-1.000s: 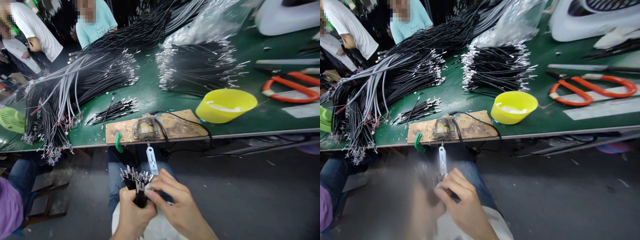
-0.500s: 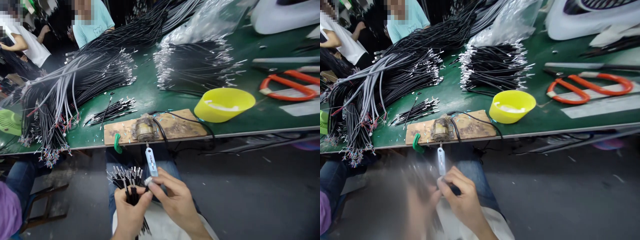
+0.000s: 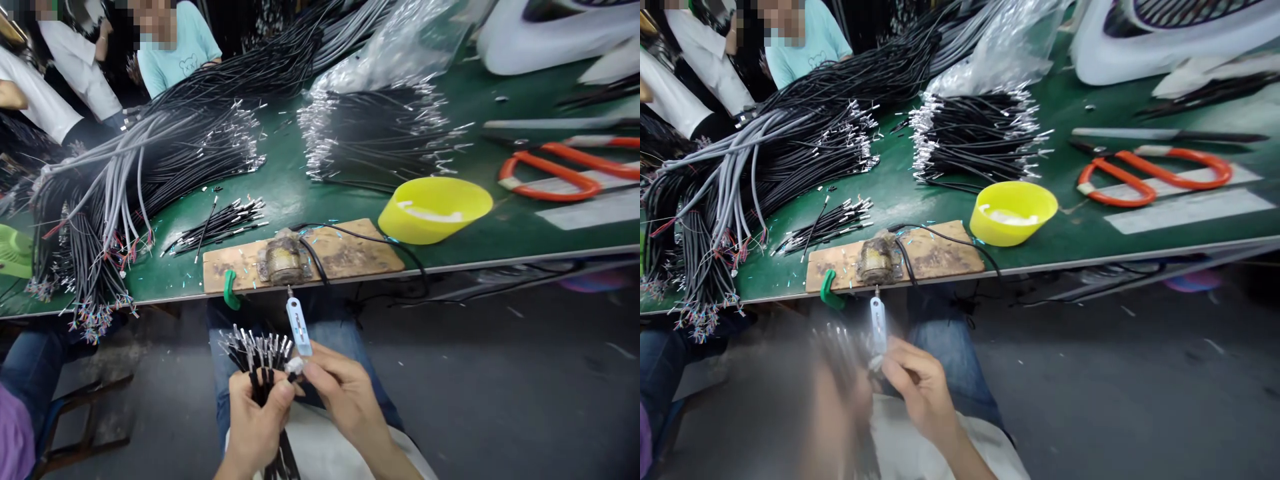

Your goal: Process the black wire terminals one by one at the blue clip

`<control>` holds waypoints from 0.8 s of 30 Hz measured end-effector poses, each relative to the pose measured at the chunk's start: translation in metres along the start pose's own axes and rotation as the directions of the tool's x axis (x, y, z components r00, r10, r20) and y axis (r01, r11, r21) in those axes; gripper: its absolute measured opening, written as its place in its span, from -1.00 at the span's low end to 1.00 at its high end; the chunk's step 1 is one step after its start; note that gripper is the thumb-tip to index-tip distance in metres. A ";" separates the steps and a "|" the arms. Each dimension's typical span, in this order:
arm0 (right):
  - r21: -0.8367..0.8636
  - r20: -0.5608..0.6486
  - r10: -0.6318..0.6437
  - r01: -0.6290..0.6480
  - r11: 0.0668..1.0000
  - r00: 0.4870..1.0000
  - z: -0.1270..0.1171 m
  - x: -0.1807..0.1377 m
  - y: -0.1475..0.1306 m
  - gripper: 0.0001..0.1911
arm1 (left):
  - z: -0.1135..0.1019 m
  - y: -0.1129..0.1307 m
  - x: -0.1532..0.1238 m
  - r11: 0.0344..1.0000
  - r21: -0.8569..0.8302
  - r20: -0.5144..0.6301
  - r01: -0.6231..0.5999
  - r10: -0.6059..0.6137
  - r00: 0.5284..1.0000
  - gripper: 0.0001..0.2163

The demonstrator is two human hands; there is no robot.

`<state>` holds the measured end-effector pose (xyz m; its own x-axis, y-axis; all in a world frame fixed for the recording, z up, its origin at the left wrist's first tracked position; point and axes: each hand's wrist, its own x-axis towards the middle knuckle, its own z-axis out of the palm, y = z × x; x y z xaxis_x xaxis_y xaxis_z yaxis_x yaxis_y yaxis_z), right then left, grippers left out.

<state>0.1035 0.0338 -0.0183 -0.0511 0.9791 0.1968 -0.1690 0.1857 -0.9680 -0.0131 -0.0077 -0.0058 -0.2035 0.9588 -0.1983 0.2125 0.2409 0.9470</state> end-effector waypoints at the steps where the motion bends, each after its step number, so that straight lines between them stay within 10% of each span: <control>1: 0.058 0.000 0.056 -0.056 0.997 0.998 -0.001 0.000 0.002 -0.61 | 0.000 0.000 0.000 1.000 -0.010 0.009 0.000 0.000 1.000 -0.54; 12: 0.229 -0.027 0.275 -0.262 0.937 0.961 0.006 -0.004 0.002 -0.69 | 0.002 -0.005 -0.001 0.998 0.046 -0.131 0.041 -0.034 0.991 -0.72; 18: -0.119 -0.198 -0.117 0.095 0.988 0.973 0.006 -0.005 0.000 -0.75 | 0.002 0.000 0.001 0.997 0.073 -0.107 0.007 0.001 0.994 -0.73; 21: 0.171 -0.003 0.113 -0.111 0.979 0.994 0.000 -0.001 -0.003 -0.70 | 0.001 0.003 0.005 0.998 0.040 -0.022 -0.042 0.043 0.999 -0.59; 24: 0.468 0.257 0.399 -0.475 0.745 0.880 -0.004 0.003 -0.006 -0.61 | -0.001 0.007 0.008 0.996 0.001 0.043 -0.093 0.093 0.995 -0.53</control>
<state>0.1079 0.0361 -0.0124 -0.3654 0.9145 -0.1734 -0.5623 -0.3653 -0.7419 -0.0140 0.0014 -0.0009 -0.1417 0.9826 -0.1204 0.2317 0.1511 0.9610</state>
